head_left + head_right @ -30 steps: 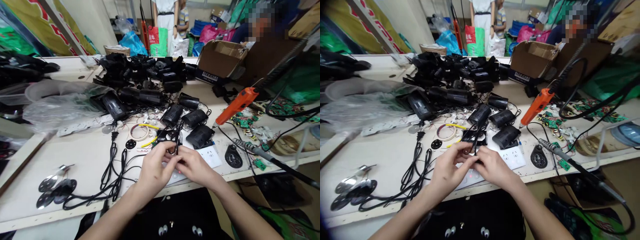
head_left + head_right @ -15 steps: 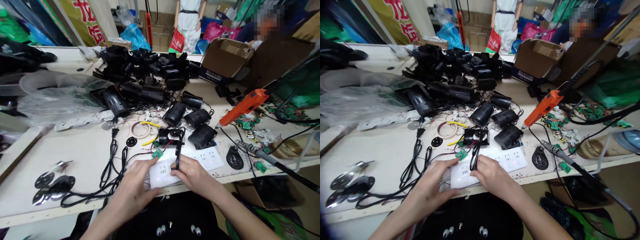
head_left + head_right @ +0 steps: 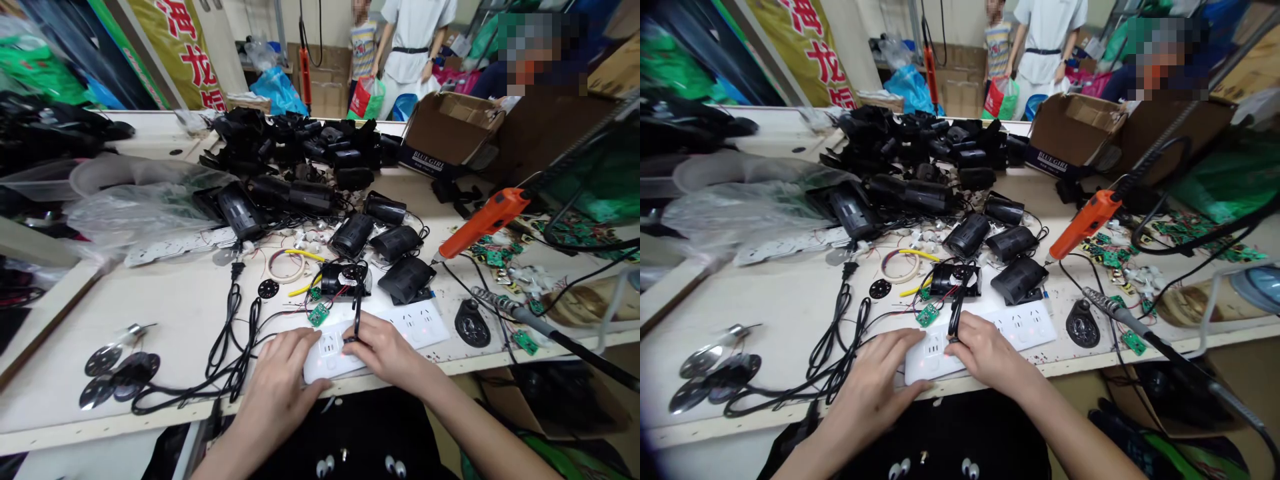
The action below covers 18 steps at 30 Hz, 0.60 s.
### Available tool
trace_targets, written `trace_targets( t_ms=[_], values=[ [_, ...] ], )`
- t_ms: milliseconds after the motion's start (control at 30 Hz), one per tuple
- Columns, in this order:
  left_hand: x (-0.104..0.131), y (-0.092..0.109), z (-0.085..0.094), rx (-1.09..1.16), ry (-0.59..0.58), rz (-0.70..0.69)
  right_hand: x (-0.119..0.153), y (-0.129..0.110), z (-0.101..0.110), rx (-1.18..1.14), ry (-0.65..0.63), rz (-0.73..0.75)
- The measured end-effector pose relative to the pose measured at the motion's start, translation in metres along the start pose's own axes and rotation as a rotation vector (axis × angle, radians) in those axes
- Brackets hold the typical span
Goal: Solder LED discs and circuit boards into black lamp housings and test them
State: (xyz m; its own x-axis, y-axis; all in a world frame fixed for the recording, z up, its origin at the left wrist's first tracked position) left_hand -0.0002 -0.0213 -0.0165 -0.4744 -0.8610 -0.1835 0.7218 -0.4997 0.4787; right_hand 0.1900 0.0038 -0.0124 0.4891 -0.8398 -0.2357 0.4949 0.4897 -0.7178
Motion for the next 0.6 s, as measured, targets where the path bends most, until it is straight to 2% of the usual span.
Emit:
trace_targets(
  t_ms=[133, 300, 400, 600],
  values=[
    [-0.005, 0.006, -0.002, -0.023, -0.013, -0.009, 0.001, 0.002, -0.001, 0.007, 0.007, -0.019],
    [-0.019, 0.025, -0.009, 0.001, -0.025, -0.027, 0.005, 0.001, -0.003, 0.032, 0.047, -0.063],
    [-0.025, 0.032, -0.012, 0.05, -0.076, 0.03, 0.008, -0.001, -0.006, 0.023, 0.074, -0.094],
    [-0.027, 0.032, -0.012, 0.132, -0.115, 0.149, 0.013, 0.0, -0.012, -0.01, 0.102, -0.172]
  ],
)
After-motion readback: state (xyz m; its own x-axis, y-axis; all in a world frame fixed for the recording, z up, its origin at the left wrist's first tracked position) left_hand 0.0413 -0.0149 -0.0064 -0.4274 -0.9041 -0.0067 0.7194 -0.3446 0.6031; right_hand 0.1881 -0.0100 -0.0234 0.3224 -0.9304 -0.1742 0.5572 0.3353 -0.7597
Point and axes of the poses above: each hand's wrist, its own x-axis away from the middle knuckle, its own z-axis out of the back of the hand, y = z × x, the point moved 4 cm from there along -x, towards the middle knuckle, and after that the axes turned 2 degrees about -z, right-handed, at the moved point
